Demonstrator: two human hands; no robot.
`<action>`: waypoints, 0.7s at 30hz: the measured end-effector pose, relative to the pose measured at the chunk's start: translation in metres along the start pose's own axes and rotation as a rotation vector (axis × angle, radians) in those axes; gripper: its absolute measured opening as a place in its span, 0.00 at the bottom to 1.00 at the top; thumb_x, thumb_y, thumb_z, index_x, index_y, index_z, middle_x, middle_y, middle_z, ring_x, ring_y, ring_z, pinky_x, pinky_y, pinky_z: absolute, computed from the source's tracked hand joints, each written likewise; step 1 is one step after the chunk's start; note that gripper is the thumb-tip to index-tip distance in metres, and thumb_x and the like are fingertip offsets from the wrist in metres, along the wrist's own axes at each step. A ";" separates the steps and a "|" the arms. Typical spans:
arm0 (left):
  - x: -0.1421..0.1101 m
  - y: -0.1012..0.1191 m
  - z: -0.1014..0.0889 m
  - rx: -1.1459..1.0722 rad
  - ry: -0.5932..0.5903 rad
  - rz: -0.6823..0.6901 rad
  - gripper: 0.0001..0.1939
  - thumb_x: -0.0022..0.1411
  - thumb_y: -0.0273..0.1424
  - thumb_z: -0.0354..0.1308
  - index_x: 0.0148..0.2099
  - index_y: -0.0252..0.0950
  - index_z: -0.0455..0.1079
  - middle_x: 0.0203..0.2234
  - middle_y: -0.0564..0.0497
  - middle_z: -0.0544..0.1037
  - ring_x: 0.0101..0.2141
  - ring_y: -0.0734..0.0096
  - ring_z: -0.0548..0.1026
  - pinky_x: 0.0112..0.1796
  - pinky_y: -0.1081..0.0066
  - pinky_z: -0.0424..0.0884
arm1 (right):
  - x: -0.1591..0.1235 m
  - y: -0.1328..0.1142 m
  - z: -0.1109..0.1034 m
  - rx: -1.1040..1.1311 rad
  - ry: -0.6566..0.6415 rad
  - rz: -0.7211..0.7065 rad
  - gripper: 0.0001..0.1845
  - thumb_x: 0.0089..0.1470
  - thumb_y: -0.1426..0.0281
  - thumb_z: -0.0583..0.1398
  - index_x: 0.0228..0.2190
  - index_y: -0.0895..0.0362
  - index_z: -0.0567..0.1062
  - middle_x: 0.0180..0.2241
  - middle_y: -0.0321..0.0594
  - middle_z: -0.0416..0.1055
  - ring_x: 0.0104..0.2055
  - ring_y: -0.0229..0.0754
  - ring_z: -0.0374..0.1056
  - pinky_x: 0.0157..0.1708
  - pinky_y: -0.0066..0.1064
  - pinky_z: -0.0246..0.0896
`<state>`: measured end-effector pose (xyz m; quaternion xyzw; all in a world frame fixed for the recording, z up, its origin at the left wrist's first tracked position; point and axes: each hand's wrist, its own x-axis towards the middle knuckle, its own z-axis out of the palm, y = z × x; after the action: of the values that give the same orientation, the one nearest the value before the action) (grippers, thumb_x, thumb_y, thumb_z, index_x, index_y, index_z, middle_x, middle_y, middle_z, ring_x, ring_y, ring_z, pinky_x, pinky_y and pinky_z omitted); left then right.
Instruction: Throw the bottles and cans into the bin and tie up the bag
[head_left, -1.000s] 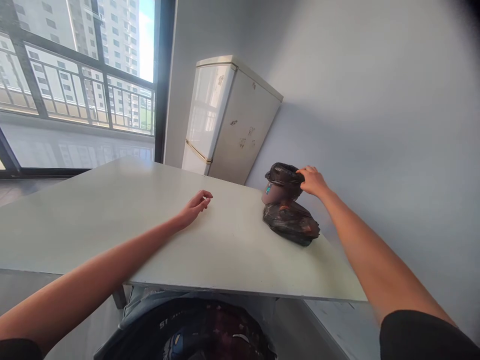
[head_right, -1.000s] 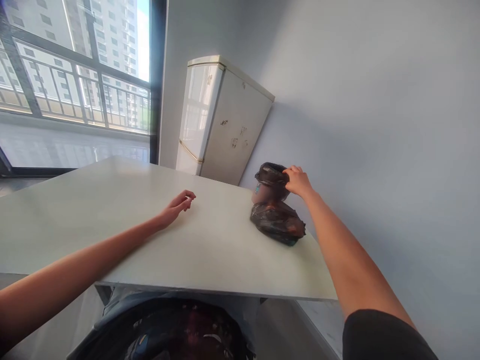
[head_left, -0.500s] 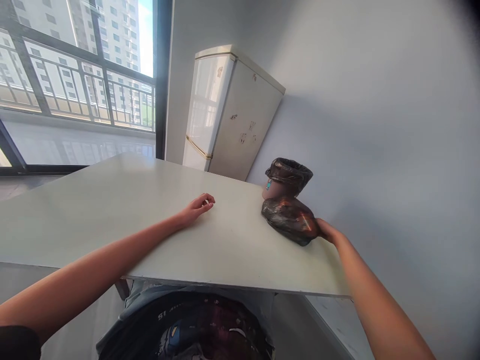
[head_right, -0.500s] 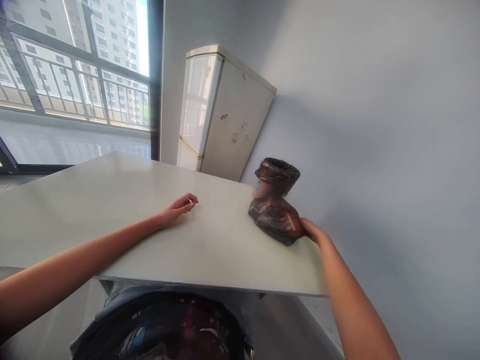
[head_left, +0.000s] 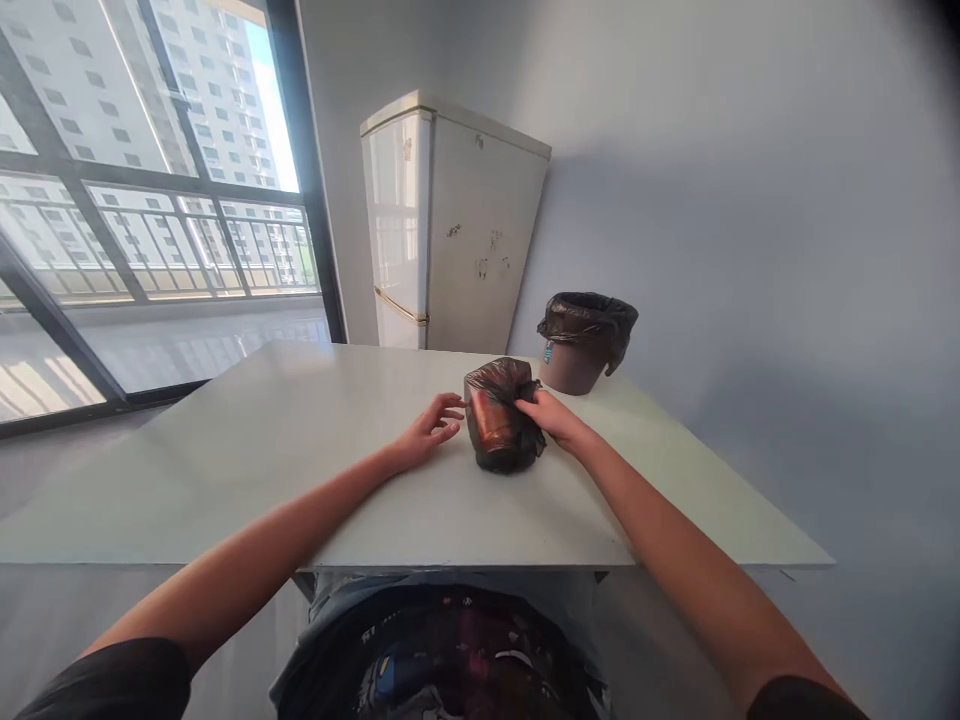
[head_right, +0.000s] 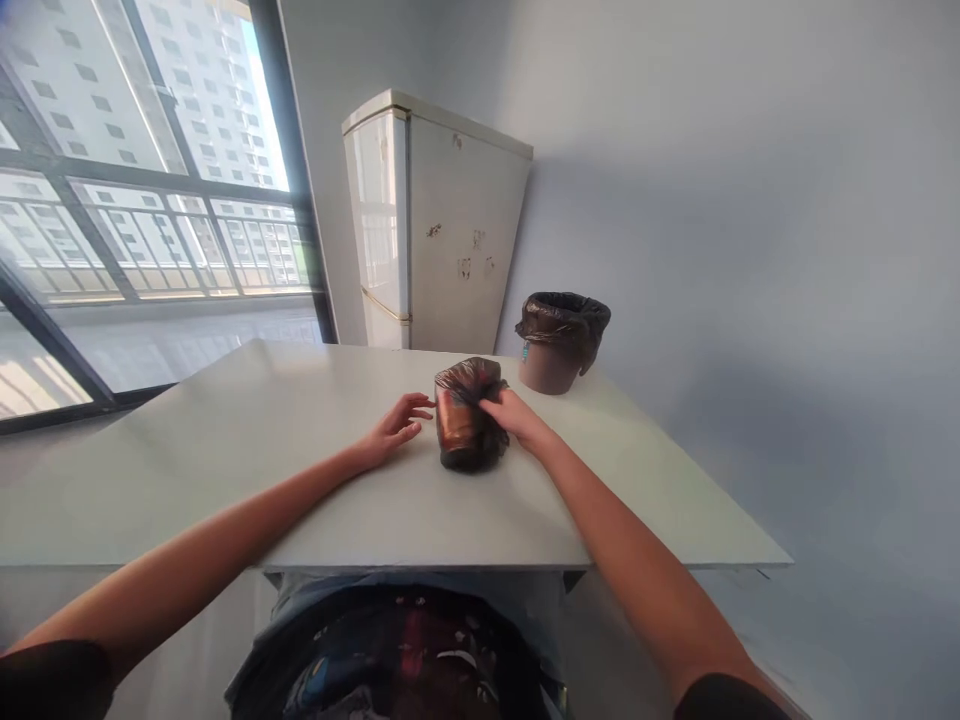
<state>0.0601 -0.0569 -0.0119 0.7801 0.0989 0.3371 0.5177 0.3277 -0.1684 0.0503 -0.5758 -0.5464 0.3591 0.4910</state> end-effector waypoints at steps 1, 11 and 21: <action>-0.001 0.000 -0.004 -0.014 0.055 0.013 0.31 0.68 0.53 0.60 0.65 0.43 0.61 0.62 0.38 0.71 0.58 0.54 0.75 0.56 0.55 0.73 | 0.007 -0.006 0.010 0.068 -0.051 -0.003 0.21 0.51 0.59 0.71 0.45 0.55 0.81 0.48 0.45 0.82 0.51 0.53 0.76 0.52 0.43 0.73; -0.010 0.043 -0.026 0.574 0.298 0.272 0.17 0.73 0.42 0.56 0.56 0.45 0.79 0.62 0.42 0.73 0.64 0.50 0.69 0.64 0.45 0.64 | 0.009 -0.001 0.061 0.338 -0.285 -0.246 0.27 0.47 0.70 0.70 0.51 0.52 0.79 0.48 0.41 0.78 0.49 0.47 0.74 0.46 0.35 0.70; -0.017 0.040 -0.031 0.569 0.345 0.241 0.10 0.71 0.36 0.55 0.43 0.41 0.76 0.39 0.44 0.81 0.43 0.56 0.78 0.49 0.52 0.74 | 0.005 0.007 0.069 -0.028 -0.001 -0.457 0.10 0.53 0.60 0.69 0.31 0.54 0.81 0.34 0.39 0.77 0.36 0.47 0.71 0.41 0.40 0.67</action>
<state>0.0205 -0.0603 0.0236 0.8309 0.1821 0.4813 0.2117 0.2651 -0.1512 0.0259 -0.4437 -0.6677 0.2313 0.5512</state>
